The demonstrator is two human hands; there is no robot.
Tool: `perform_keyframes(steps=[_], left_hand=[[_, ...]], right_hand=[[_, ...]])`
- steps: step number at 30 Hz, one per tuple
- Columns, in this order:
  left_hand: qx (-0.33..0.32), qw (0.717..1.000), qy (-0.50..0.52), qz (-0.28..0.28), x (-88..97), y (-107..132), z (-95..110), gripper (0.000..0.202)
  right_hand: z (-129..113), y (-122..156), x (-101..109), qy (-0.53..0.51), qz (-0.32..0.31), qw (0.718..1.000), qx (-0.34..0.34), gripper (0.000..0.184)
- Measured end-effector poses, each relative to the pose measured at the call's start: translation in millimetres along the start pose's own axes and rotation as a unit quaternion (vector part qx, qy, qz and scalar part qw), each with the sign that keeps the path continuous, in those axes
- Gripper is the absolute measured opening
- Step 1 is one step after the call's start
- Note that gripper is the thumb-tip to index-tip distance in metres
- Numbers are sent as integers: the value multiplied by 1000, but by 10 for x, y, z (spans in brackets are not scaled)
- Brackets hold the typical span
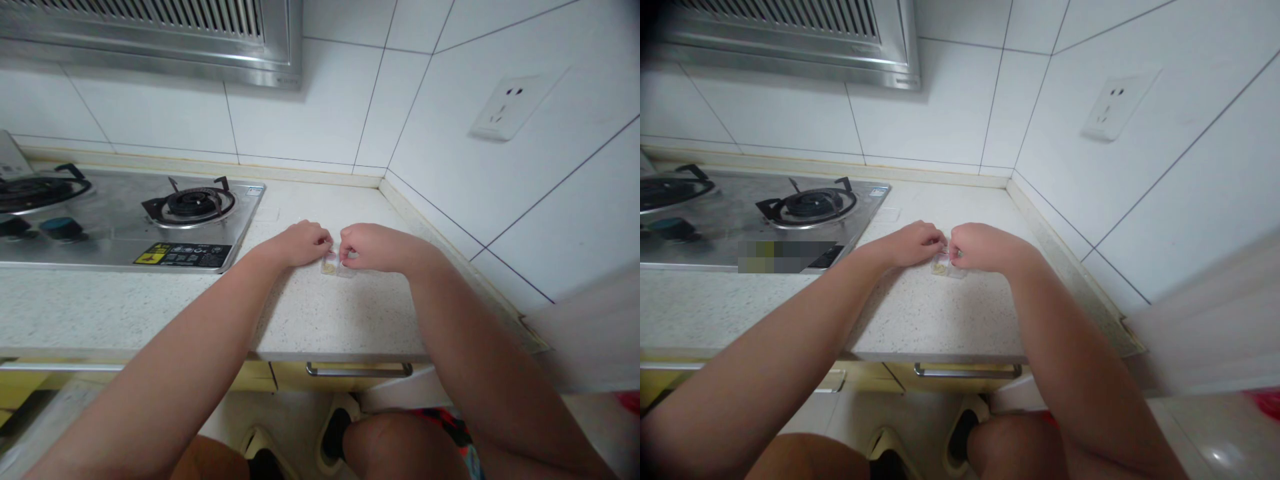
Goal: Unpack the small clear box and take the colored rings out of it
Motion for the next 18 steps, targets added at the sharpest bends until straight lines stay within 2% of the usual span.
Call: perform_keyframes(steps=[4, 8, 12, 15, 18], left_hand=[[1, 1000, 2, 5, -1, 10, -6, 31], [-7, 999, 17, 37, 71, 30, 41, 32], [-5, 987, 139, 82, 219, 48, 147, 28], [35, 961, 254, 100, 276, 62, 134, 26], [39, 942, 315, 108, 302, 77, 137, 24]], right_hand=[[111, 47, 82, -42, 59, 997, -4, 16], [216, 108, 210, -113, 157, 981, 6, 13], [460, 168, 252, -230, 279, 931, -44, 12], [616, 150, 153, -294, 319, 898, -75, 14], [726, 121, 69, -338, 342, 871, -98, 18]])
Point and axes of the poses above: each hand's wrist, its own y-axis away from the middle knuckle, its own x-axis out of the back of the hand, z = x × y, the point moved 9 cm from there along -y, towards the middle knuckle, and after that the axes turned 13 degrees about y, right-handed, at the moved point
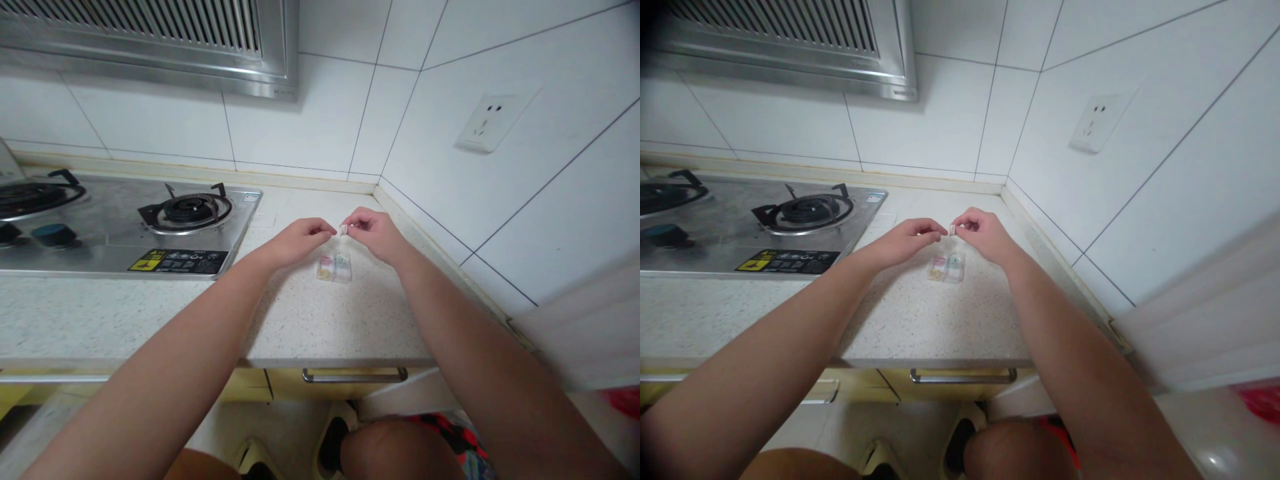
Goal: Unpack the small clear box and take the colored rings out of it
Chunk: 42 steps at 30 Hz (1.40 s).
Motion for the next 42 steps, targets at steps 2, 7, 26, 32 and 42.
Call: perform_keyframes(steps=[2, 7, 26, 32, 42], left_hand=[[0, 999, 32, 0, 5, 4, -1, 24], [6, 997, 73, 17, 16, 7, 0, 27], [3, 992, 65, 112, 235, -30, -109, 36], [49, 984, 119, 125, 248, -27, -226, 38], [146, 917, 332, 164, 226, 15, -470, 29]], right_hand=[[51, -8, -9, -26, 10, 999, -16, 20], [90, 6, -37, -38, 12, 998, -42, 26], [-211, 27, -114, 1, 38, 999, 17, 22], [-101, 45, -89, 6, 32, 999, -24, 30], [-360, 91, -444, 235, -145, 958, 77, 15]])
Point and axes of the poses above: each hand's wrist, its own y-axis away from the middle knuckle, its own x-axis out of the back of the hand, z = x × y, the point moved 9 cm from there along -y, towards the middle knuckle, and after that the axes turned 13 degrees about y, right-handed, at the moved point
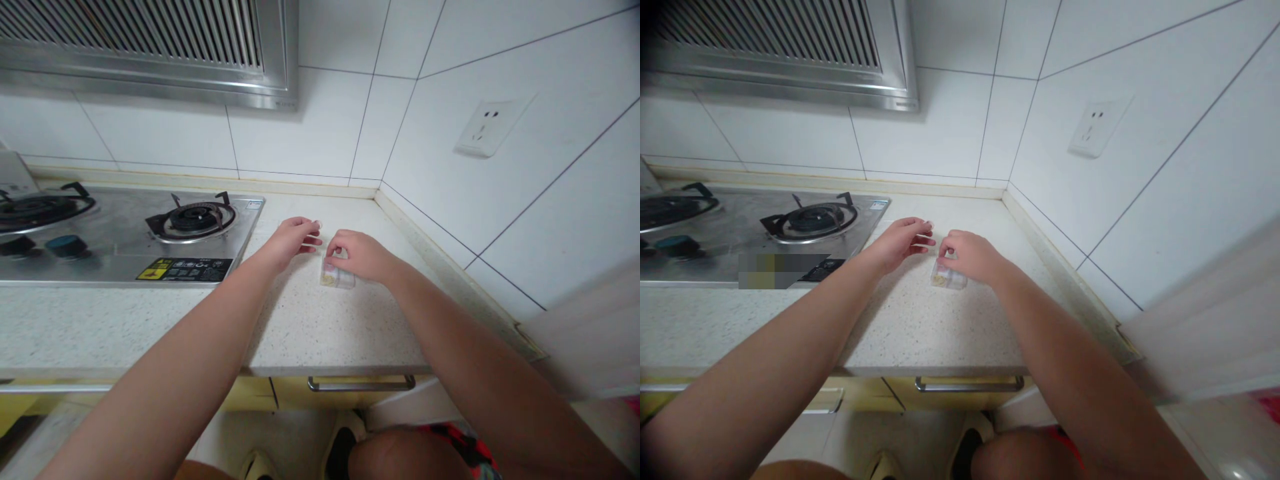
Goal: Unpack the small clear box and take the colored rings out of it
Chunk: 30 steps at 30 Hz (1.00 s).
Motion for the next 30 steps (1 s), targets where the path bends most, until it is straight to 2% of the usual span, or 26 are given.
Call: perform_keyframes(steps=[10, 16, 21, 27, 30], left_hand=[[49, 995, 82, 18, -61, 16, -81, 8], [70, 990, 125, 12, -98, -23, -141, 6], [99, 983, 153, 9, -116, -31, -208, 8], [117, 979, 169, 9, -103, -62, -261, 19], [127, 976, 174, 9, -113, -54, -271, 16]], right_hand=[[66, -59, -56, 107, -87, 989, -61, 15], [44, -115, -96, 185, -166, 962, -115, 14], [-106, -178, -77, 267, -164, 944, -101, 18], [-128, -197, -112, 277, -179, 939, -102, 18], [-106, -210, -109, 278, -180, 939, -96, 20]])
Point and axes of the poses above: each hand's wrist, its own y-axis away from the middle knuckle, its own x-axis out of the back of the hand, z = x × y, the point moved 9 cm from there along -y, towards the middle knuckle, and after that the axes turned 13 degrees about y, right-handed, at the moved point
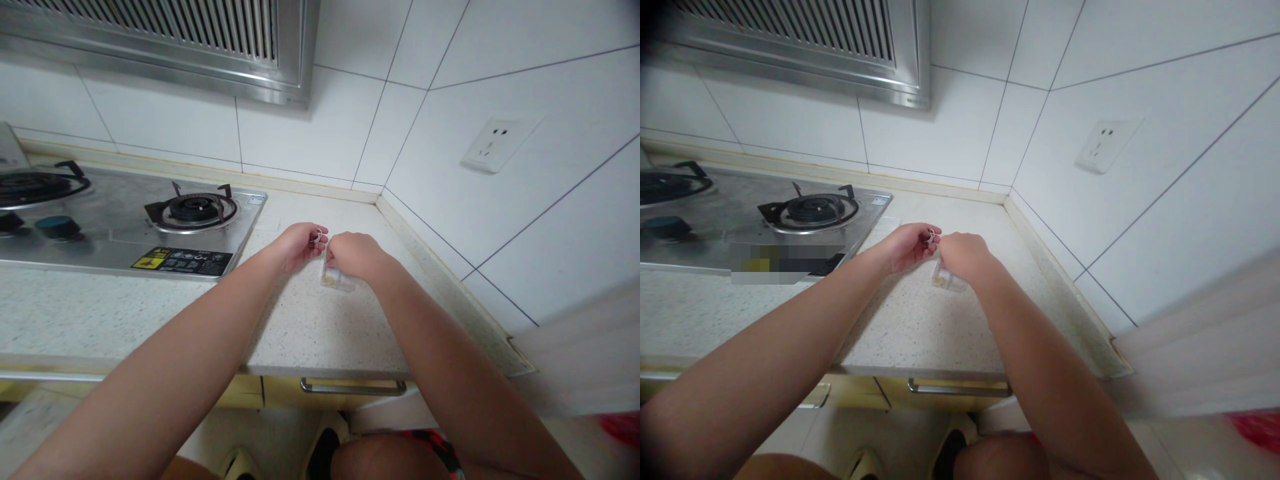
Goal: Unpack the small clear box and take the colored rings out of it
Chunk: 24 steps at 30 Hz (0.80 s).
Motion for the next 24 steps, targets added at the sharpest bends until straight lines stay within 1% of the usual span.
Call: perform_keyframes(steps=[6, 9, 12, 14, 19, 24], left_hand=[[-2, 1000, 1, 3, -6, 23, 27, 12], [-3, 1000, 0, 5, 1, 18, 33, 10], [-5, 1000, -1, 6, 3, 15, 34, 9], [-4, 1000, -1, 5, 2, 18, 32, 9], [2, 1000, -1, 7, 6, 39, 32, 12], [6, 1000, 7, 8, 10, 38, 31, 17]], right_hand=[[-19, -19, 35, 13, 16, 999, 42, 21], [-27, -35, 3, 15, 19, 997, 70, 21], [-23, -50, -66, -29, 19, 993, 110, 20], [9, -56, -108, -72, 20, 990, 121, 19], [82, -71, -137, -154, 46, 979, 122, 18], [126, -105, -132, -205, 80, 968, 122, 18]])
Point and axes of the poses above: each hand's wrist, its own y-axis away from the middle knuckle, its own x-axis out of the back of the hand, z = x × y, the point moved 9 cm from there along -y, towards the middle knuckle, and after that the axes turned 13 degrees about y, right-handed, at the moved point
